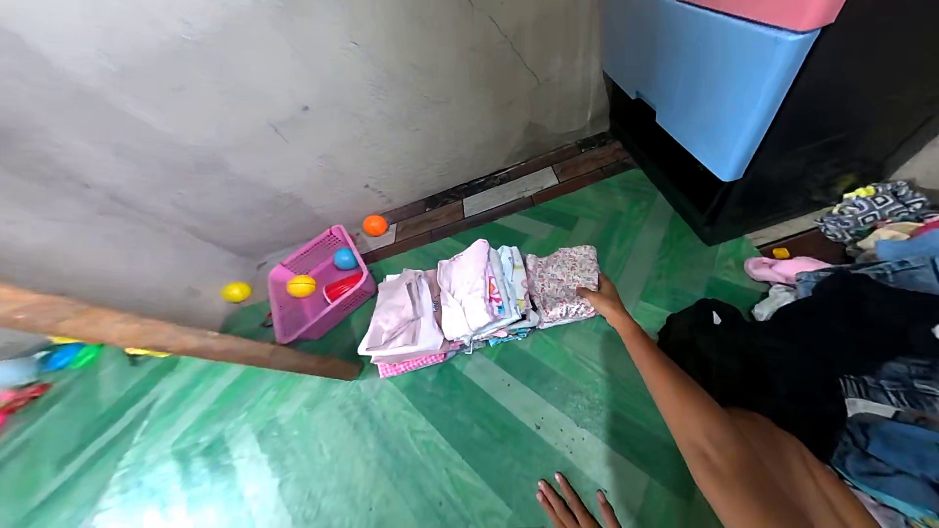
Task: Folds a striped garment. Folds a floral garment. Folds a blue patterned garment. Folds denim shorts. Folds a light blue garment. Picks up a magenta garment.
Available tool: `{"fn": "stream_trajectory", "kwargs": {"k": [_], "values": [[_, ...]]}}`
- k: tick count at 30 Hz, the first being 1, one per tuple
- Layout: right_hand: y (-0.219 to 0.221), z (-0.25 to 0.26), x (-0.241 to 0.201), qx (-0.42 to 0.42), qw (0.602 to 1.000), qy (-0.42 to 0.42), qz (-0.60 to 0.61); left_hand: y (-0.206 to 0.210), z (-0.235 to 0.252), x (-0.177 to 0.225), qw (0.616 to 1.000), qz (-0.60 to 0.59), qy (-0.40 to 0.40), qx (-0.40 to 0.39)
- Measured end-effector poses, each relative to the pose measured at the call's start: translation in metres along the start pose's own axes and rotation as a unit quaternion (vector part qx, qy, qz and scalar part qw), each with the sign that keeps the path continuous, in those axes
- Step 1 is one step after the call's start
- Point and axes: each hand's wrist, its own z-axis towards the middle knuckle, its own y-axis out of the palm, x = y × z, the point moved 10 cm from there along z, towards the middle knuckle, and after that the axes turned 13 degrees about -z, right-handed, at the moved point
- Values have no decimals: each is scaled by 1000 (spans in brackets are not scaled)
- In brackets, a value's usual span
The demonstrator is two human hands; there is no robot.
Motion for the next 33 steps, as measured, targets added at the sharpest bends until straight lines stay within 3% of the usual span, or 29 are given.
{"fn": "stream_trajectory", "kwargs": {"k": [5,9,15,18,21,26,29,33], "values": [[-14,-4,-16,-14,999,2,-33,2,-3,-1,1000,-16,6,10],[-40,-29,-22,42,998,-21,-44,3,-7,-1,999,-34,13,18],[-98,-133,7,-2,983,-94,-160,4,-5,-1,999,-37,14,17],[-156,-201,44,47,979,-103,-169,2,-5,1,999,-47,13,14],[-229,-265,75,147,953,-85,-250,4,-3,-1,999,-48,15,15],[-330,-355,116,314,856,-19,-411,2,-2,-3,998,-57,15,15],[-351,-371,161,280,846,99,-442,1,-1,-4,998,-67,12,11],[-359,-375,154,300,876,88,-367,-9,5,-6,990,-138,5,-30]]}}
